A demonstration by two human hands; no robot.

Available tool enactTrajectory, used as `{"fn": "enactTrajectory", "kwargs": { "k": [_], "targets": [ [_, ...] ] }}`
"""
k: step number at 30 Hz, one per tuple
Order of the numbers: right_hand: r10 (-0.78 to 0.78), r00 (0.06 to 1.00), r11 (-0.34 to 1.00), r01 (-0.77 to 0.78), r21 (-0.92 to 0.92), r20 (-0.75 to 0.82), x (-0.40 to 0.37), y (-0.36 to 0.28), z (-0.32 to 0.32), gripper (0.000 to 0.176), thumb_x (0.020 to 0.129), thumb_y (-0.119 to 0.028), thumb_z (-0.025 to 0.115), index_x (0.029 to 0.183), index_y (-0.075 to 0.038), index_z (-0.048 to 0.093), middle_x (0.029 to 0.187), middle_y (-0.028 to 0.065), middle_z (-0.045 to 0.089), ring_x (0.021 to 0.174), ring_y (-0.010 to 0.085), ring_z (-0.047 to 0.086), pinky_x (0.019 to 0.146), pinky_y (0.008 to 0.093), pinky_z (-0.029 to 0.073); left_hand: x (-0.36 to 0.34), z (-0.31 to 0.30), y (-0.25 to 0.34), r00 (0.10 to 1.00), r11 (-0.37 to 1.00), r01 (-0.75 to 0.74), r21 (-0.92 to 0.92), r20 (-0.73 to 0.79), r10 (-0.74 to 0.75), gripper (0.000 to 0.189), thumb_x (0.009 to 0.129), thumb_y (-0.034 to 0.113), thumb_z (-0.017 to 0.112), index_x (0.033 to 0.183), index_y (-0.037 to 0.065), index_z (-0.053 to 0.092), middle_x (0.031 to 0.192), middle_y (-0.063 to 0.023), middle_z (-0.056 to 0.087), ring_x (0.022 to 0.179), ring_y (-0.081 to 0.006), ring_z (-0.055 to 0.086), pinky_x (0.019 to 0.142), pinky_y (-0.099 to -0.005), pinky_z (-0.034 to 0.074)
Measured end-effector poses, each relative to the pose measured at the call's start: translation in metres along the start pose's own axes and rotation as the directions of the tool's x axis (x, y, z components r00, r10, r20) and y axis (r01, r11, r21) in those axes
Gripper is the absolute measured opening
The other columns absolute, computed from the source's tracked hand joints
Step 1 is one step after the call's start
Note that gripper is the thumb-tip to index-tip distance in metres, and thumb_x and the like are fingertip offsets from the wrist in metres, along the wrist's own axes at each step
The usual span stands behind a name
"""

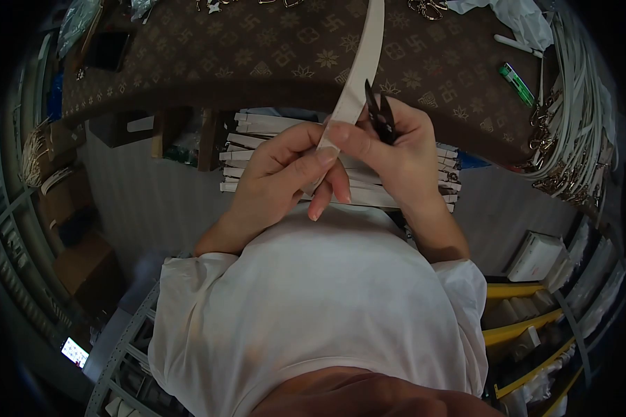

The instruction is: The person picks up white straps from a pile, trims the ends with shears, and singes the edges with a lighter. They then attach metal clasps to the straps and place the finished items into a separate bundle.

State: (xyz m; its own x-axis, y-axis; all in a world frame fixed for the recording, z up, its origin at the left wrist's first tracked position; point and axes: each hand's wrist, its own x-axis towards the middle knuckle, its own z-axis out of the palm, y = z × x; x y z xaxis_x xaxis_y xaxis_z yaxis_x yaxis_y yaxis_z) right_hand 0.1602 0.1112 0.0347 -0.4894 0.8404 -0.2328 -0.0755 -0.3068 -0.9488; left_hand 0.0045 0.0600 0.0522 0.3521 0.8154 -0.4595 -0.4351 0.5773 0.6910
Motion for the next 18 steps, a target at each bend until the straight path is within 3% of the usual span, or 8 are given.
{"fn": "enactTrajectory", "kwargs": {
  "k": [2, 4, 8, 11, 13, 15, 17, 18],
  "targets": [
    [-0.029, 0.997, 0.966, 0.046, 0.254, -0.073, 0.0058, -0.0027, 0.0028, 0.012, 0.076, -0.01, 0.064, 0.076, 0.002, 0.062, 0.061, -0.0031, 0.054, 0.059, 0.0006, 0.043, 0.051, 0.0165, 0.035, -0.0006, -0.0015, -0.0018, 1.0, 1.0, 0.027, -0.011, 0.013, -0.027, 0.024, 0.09, 0.016, 0.04, 0.101, -0.003, 0.049, 0.07, -0.0112, 0.057, 0.049, -0.0097, 0.047, 0.045, -0.0192, 0.037],
    [-0.021, 0.993, 0.969, 0.048, 0.243, -0.112, 0.0087, -0.0013, 0.0035, 0.013, 0.077, -0.011, 0.063, 0.077, 0.001, 0.062, 0.062, -0.0034, 0.054, 0.059, 0.0008, 0.043, 0.051, 0.0169, 0.035, -0.0016, 0.0, -0.0043, 0.999, 0.999, -0.024, -0.036, -0.032, 0.023, 0.023, 0.088, 0.012, 0.039, 0.097, -0.006, 0.049, 0.06, -0.0136, 0.054, 0.037, -0.0095, 0.037, 0.035, -0.0197, 0.03],
    [0.016, 0.993, 0.96, 0.018, 0.28, -0.121, 0.0082, -0.0061, 0.0046, 0.016, 0.08, -0.015, 0.06, 0.078, 0.001, 0.062, 0.064, -0.0034, 0.055, 0.06, 0.0013, 0.044, 0.052, 0.0177, 0.036, -0.0034, -0.004, -0.0023, 1.0, 0.996, -0.004, -0.093, -0.002, 0.003, 0.022, 0.088, 0.012, 0.039, 0.097, -0.006, 0.049, 0.06, -0.0126, 0.054, 0.037, -0.0087, 0.036, 0.036, -0.0192, 0.03],
    [-0.006, 0.994, 0.962, 0.036, 0.27, -0.112, 0.0064, -0.0018, 0.0038, 0.018, 0.082, -0.016, 0.058, 0.076, 0.001, 0.061, 0.064, -0.0024, 0.056, 0.061, 0.0017, 0.045, 0.053, 0.018, 0.036, -0.004, -0.0041, -0.0039, 0.998, 0.999, -0.008, -0.037, 0.059, 0.01, 0.024, 0.09, 0.015, 0.039, 0.103, -0.003, 0.05, 0.071, -0.009, 0.057, 0.053, -0.009, 0.048, 0.048, -0.0191, 0.039],
    [-0.009, 0.993, 0.978, 0.033, 0.207, -0.117, 0.0051, 0.002, 0.0065, 0.019, 0.082, -0.016, 0.057, 0.075, 0.001, 0.06, 0.064, -0.0017, 0.056, 0.06, 0.0021, 0.045, 0.052, 0.0181, 0.036, -0.0027, 0.0024, -0.0081, 0.985, 0.976, -0.149, 0.159, -0.062, 0.16, 0.025, 0.09, 0.014, 0.039, 0.105, -0.003, 0.049, 0.076, -0.0089, 0.057, 0.057, -0.0096, 0.052, 0.052, -0.0197, 0.042],
    [-0.016, 0.993, 0.989, 0.033, 0.142, -0.119, 0.0041, 0.0018, 0.0081, 0.02, 0.083, -0.017, 0.057, 0.074, 0.002, 0.06, 0.064, -0.001, 0.056, 0.06, 0.0025, 0.046, 0.052, 0.0183, 0.037, -0.0012, 0.0005, -0.0091, 0.985, 0.972, -0.16, 0.173, -0.043, 0.17, 0.025, 0.09, 0.014, 0.039, 0.106, -0.003, 0.049, 0.077, -0.0089, 0.058, 0.059, -0.01, 0.053, 0.054, -0.0202, 0.043],
    [0.037, 0.99, 0.979, -0.009, 0.203, -0.136, 0.003, -0.0007, 0.0089, 0.021, 0.083, -0.016, 0.056, 0.074, 0.002, 0.058, 0.063, 0.0, 0.055, 0.059, 0.0034, 0.046, 0.052, 0.0187, 0.037, -0.0006, -0.0015, -0.0069, 0.984, 0.967, -0.171, 0.187, -0.023, 0.179, 0.025, 0.09, 0.014, 0.039, 0.107, -0.003, 0.048, 0.079, -0.009, 0.058, 0.061, -0.0104, 0.054, 0.057, -0.0208, 0.045],
    [0.037, 0.99, 0.979, -0.009, 0.203, -0.135, 0.0027, -0.001, 0.0089, 0.021, 0.083, -0.016, 0.056, 0.074, 0.002, 0.058, 0.063, 0.0, 0.055, 0.059, 0.0034, 0.046, 0.052, 0.0187, 0.037, -0.0014, -0.0024, -0.0028, 0.993, 0.983, -0.116, 0.14, -0.009, 0.119, 0.025, 0.09, 0.013, 0.038, 0.106, -0.004, 0.049, 0.079, -0.009, 0.058, 0.061, -0.0106, 0.054, 0.058, -0.0214, 0.045]
  ]
}}
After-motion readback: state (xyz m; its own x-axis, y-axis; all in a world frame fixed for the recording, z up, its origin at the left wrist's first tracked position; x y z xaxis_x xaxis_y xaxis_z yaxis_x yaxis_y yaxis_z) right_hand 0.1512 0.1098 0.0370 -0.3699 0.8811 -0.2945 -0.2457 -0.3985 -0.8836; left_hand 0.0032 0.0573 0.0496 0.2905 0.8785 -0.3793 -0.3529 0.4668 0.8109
